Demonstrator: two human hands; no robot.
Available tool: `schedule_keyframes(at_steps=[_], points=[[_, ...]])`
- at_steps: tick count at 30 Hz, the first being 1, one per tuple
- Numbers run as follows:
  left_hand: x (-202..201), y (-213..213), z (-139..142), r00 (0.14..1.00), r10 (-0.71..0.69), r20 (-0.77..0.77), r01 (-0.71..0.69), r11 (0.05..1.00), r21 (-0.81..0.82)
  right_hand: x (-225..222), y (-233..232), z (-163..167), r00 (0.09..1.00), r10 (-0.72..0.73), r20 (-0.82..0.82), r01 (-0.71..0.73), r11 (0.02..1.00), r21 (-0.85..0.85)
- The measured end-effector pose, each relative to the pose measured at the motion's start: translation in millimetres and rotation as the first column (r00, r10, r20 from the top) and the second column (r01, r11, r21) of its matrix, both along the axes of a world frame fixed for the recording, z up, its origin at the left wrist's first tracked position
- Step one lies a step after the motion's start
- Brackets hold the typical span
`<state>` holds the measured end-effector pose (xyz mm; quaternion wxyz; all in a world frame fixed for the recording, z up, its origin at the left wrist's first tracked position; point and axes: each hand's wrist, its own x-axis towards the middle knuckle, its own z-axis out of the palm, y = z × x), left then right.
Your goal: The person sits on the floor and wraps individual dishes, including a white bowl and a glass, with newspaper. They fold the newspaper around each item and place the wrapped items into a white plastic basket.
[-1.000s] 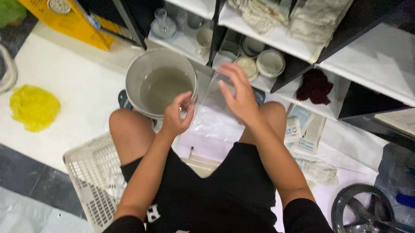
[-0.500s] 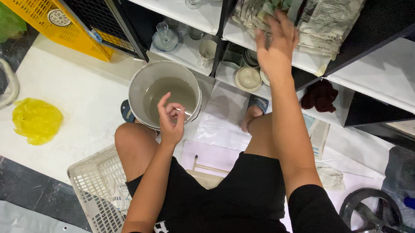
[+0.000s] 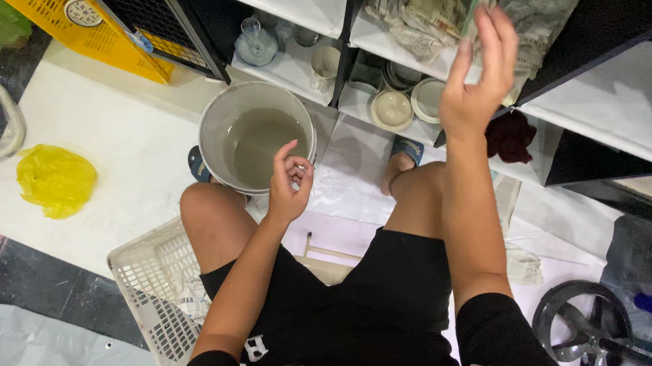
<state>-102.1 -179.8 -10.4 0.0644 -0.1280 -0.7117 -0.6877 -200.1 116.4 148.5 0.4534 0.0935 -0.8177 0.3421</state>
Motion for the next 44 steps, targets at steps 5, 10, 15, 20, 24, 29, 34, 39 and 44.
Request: schedule_keyframes(at_steps=[5, 10, 15, 20, 24, 29, 34, 39, 44], points=[[11, 1, 3, 0.994, 0.037, -0.104, -0.045, 0.997, -0.070, 63, -17, -8, 0.994, 0.039, -0.099, -0.045, 0.998, -0.054], [17, 3, 15, 0.887, 0.039, -0.461, -0.175, 0.951, -0.256, 129, -52, -57, 0.916, 0.315, 0.248, -0.254, 0.935, -0.248], [17, 12, 26, 0.901, -0.088, -0.425, -0.140, 0.868, -0.476, 152, -73, -132, 0.805, 0.522, 0.280, -0.252, 0.730, -0.636], [20, 16, 32, 0.920, -0.213, -0.330, 0.027, 0.873, -0.487, 159, -69, -187, 0.712, 0.655, 0.253, -0.271, 0.588, -0.762], [31, 12, 38, 0.949, -0.259, -0.183, 0.120, 0.827, -0.550, 155, -71, -202, 0.689, 0.707, 0.161, -0.297, 0.477, -0.827], [34, 10, 21, 0.992, -0.093, -0.082, 0.060, 0.937, -0.343, 149, -72, -194, 0.687, 0.700, 0.194, -0.417, 0.599, -0.683], [38, -16, -27, 0.918, -0.172, 0.357, 0.118, 0.979, 0.168, 152, -79, -193, 0.679, 0.667, 0.308, -0.342, 0.658, -0.671], [49, -43, -48, 0.955, -0.143, 0.259, 0.107, 0.983, 0.150, 155, -89, -194, 0.631, 0.695, 0.345, -0.338, 0.647, -0.684], [53, -39, -39, 0.965, -0.100, 0.243, 0.039, 0.969, 0.244, 153, -100, -191, 0.629, 0.682, 0.374, -0.334, 0.671, -0.662]])
